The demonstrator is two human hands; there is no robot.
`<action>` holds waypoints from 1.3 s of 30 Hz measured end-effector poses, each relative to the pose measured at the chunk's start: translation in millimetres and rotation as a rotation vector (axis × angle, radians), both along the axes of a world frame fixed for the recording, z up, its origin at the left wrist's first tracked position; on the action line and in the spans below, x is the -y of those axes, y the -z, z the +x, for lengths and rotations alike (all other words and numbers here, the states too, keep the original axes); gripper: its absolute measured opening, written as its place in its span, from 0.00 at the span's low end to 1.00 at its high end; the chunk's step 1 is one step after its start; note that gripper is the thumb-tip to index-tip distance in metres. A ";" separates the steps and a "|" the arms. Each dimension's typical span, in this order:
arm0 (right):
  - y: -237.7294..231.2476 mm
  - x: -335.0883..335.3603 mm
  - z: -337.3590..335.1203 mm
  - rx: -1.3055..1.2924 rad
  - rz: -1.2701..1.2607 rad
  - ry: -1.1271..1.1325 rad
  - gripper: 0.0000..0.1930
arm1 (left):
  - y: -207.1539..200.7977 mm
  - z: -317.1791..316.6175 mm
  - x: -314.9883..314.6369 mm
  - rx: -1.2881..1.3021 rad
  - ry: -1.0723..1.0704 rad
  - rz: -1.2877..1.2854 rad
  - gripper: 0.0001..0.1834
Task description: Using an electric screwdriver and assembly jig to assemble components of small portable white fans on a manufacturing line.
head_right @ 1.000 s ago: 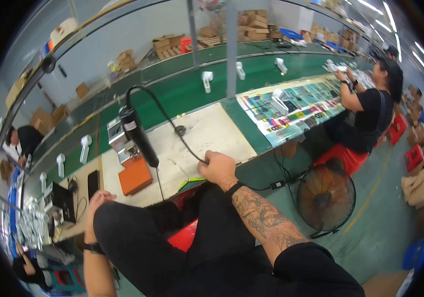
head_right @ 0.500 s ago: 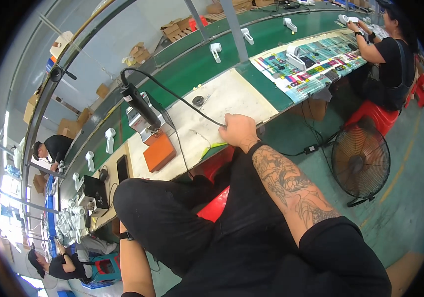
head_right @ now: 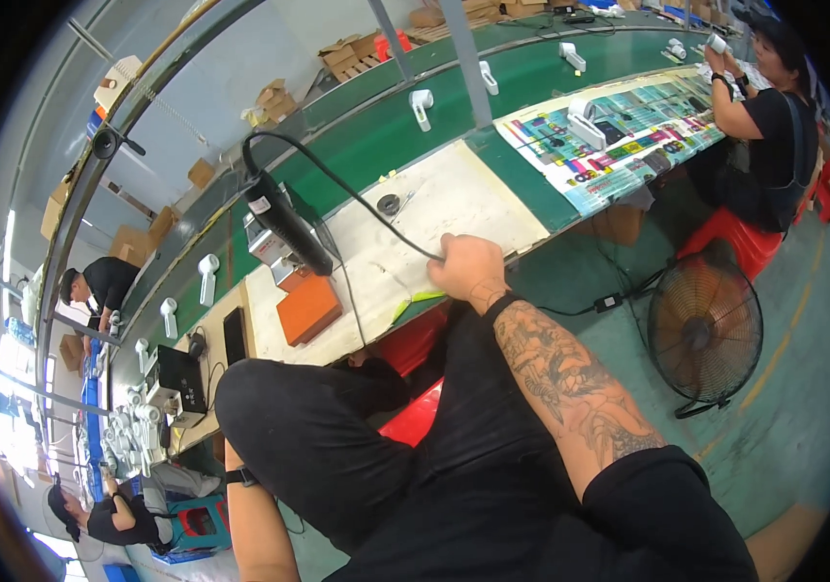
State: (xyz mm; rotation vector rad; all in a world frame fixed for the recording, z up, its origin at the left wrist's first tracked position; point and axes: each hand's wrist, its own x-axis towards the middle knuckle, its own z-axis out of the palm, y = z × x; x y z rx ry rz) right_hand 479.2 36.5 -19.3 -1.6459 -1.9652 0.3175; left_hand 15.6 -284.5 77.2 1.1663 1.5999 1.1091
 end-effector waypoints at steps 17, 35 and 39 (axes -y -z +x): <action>-3.1 22.5 24.9 -0.148 0.128 -0.005 0.16 | 38.1 101.0 -187.0 0.207 0.551 0.026 0.30; 15.2 9.9 25.3 -0.142 0.174 -0.064 0.13 | 38.6 -56.9 -113.8 0.189 0.424 -0.148 0.31; 10.0 -4.7 5.8 -0.182 0.181 -0.130 0.12 | 10.9 -94.7 -103.3 0.180 0.380 -0.212 0.32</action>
